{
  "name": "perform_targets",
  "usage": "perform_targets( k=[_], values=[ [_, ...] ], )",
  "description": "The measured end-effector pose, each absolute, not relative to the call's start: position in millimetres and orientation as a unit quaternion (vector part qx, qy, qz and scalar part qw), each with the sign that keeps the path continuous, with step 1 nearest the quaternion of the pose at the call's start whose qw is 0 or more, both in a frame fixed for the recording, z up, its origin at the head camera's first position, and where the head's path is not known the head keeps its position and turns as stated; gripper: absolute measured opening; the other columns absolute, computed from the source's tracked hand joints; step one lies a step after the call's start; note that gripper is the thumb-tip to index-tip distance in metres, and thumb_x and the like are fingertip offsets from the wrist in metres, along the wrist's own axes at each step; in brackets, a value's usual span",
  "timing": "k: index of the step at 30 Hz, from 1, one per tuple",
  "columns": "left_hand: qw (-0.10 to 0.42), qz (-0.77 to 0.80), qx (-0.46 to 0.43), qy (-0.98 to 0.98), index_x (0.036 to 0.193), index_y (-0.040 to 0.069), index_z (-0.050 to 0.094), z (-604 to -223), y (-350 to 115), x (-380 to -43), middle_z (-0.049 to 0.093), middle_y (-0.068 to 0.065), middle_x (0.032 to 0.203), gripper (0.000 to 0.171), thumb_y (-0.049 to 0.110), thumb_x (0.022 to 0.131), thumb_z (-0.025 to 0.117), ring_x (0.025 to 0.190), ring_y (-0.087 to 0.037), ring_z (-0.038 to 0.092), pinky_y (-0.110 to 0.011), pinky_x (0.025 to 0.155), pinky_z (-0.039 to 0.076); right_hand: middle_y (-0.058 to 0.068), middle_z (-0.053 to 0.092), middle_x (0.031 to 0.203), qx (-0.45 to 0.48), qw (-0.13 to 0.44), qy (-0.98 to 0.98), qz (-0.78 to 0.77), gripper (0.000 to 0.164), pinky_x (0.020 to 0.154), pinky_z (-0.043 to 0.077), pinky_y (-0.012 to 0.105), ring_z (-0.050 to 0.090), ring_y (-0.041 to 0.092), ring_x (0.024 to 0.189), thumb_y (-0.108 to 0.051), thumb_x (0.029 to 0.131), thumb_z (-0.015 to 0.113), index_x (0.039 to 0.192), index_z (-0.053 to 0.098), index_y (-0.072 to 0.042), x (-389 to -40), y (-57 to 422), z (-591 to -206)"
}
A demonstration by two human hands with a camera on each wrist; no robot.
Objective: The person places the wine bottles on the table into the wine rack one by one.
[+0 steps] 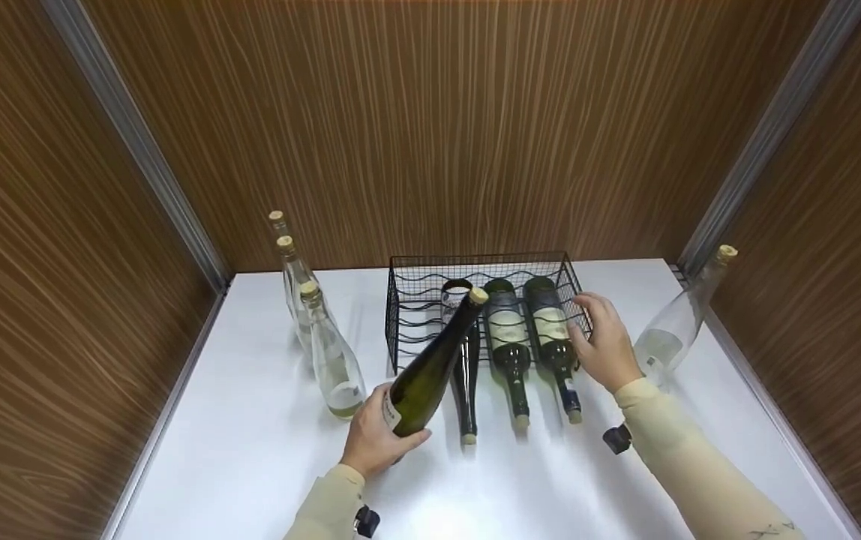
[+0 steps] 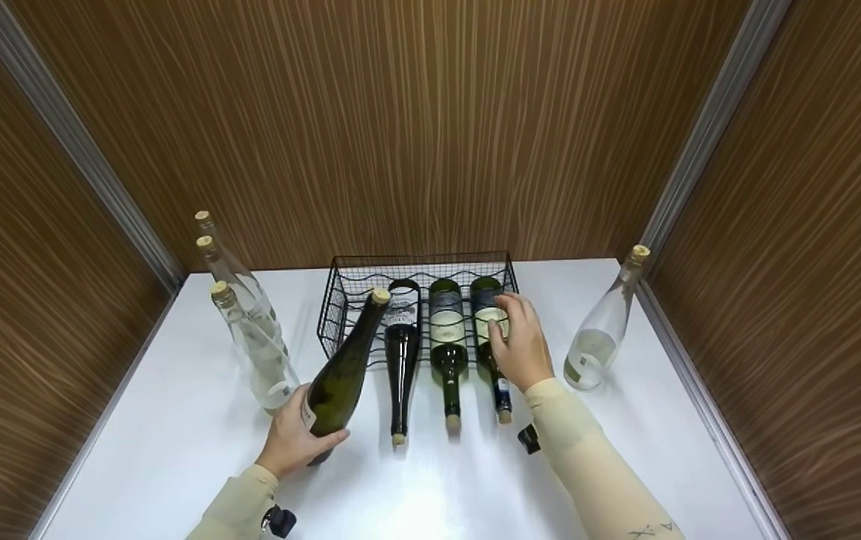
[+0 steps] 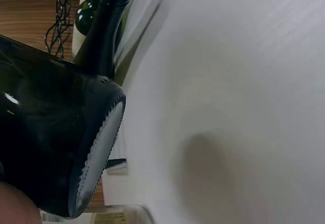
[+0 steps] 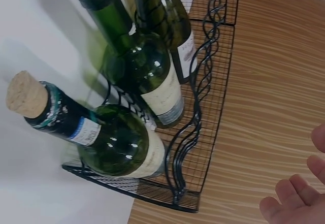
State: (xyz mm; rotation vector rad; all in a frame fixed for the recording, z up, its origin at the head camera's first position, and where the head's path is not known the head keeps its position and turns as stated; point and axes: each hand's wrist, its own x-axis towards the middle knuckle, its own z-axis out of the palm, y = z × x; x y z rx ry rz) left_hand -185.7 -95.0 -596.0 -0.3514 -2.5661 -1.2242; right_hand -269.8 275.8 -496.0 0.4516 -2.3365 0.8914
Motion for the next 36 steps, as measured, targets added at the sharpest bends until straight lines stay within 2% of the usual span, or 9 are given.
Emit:
perform_targets(
  k=[5, 12, 19, 23, 28, 33, 36],
  values=[
    [0.166, -0.384, -0.157, -0.895, 0.126, 0.015, 0.044, -586.0, -99.5, -185.6, 0.056, 0.005, 0.105, 0.088, 0.061, 0.058, 0.075, 0.089, -0.012, 0.053, -0.035, 0.076, 0.046, 0.015, 0.051, 0.121, 0.177, 0.301, -0.871, 0.345, 0.035, 0.096, 0.035, 0.043, 0.046, 0.029, 0.114, -0.004, 0.084, 0.062, 0.118, 0.053, 0.0, -266.2, 272.4, -487.7],
    [0.179, -0.316, -0.194, -0.911, 0.125, 0.012, 0.048, -577.6, -101.3, -186.8, 0.059, 0.004, 0.106, 0.092, 0.055, 0.051, 0.082, 0.088, -0.013, 0.055, -0.033, 0.079, 0.047, 0.012, 0.052, 0.12, 0.19, 0.313, -0.857, 0.362, 0.034, 0.095, 0.037, 0.041, 0.047, 0.028, 0.112, -0.006, 0.085, 0.06, 0.118, 0.053, 0.0, -258.3, 267.5, -474.2],
    [0.121, -0.303, -0.203, -0.923, 0.123, 0.014, 0.048, -569.7, -99.4, -187.7, 0.06, 0.005, 0.1, 0.089, 0.055, 0.051, 0.081, 0.083, -0.013, 0.056, -0.032, 0.075, 0.047, 0.014, 0.052, 0.123, 0.274, 0.333, -0.834, 0.345, 0.036, 0.102, 0.03, 0.036, 0.044, 0.026, 0.118, -0.006, 0.086, 0.057, 0.121, 0.052, 0.0, -242.3, 248.6, -458.2],
    [0.068, -0.302, -0.187, -0.932, 0.122, 0.017, 0.049, -560.1, -97.2, -187.7, 0.058, 0.008, 0.095, 0.088, 0.061, 0.052, 0.078, 0.078, -0.01, 0.053, -0.029, 0.069, 0.046, 0.015, 0.052, 0.123, 0.345, 0.337, -0.811, 0.33, 0.033, 0.101, 0.032, 0.035, 0.045, 0.025, 0.118, -0.007, 0.086, 0.056, 0.118, 0.055, 0.001, -232.1, 234.2, -451.6],
    [0.031, -0.298, -0.186, -0.936, 0.119, 0.014, 0.051, -546.7, -95.2, -189.4, 0.058, 0.008, 0.089, 0.087, 0.064, 0.052, 0.075, 0.073, -0.01, 0.052, -0.027, 0.064, 0.045, 0.016, 0.054, 0.119, 0.416, 0.346, -0.791, 0.285, 0.034, 0.097, 0.037, 0.034, 0.049, 0.025, 0.112, -0.006, 0.08, 0.059, 0.113, 0.058, 0.001, -222.7, 216.4, -446.8],
    [0.012, -0.284, -0.188, -0.94, 0.115, 0.016, 0.052, -538.4, -94.4, -192.9, 0.056, 0.009, 0.084, 0.083, 0.064, 0.052, 0.075, 0.071, -0.01, 0.051, -0.027, 0.062, 0.043, 0.013, 0.054, 0.12, 0.492, 0.312, -0.786, 0.206, 0.042, 0.095, 0.04, 0.035, 0.051, 0.025, 0.11, -0.007, 0.074, 0.066, 0.115, 0.058, -0.002, -219.0, 199.9, -446.2],
    [-0.006, -0.278, -0.196, -0.94, 0.113, 0.016, 0.053, -535.6, -93.8, -194.2, 0.055, 0.009, 0.083, 0.082, 0.065, 0.052, 0.075, 0.07, -0.01, 0.051, -0.027, 0.062, 0.042, 0.011, 0.053, 0.121, 0.519, 0.282, -0.793, 0.151, 0.046, 0.098, 0.038, 0.038, 0.049, 0.026, 0.112, -0.009, 0.073, 0.068, 0.117, 0.057, -0.003, -217.2, 193.3, -448.9]
  ],
)
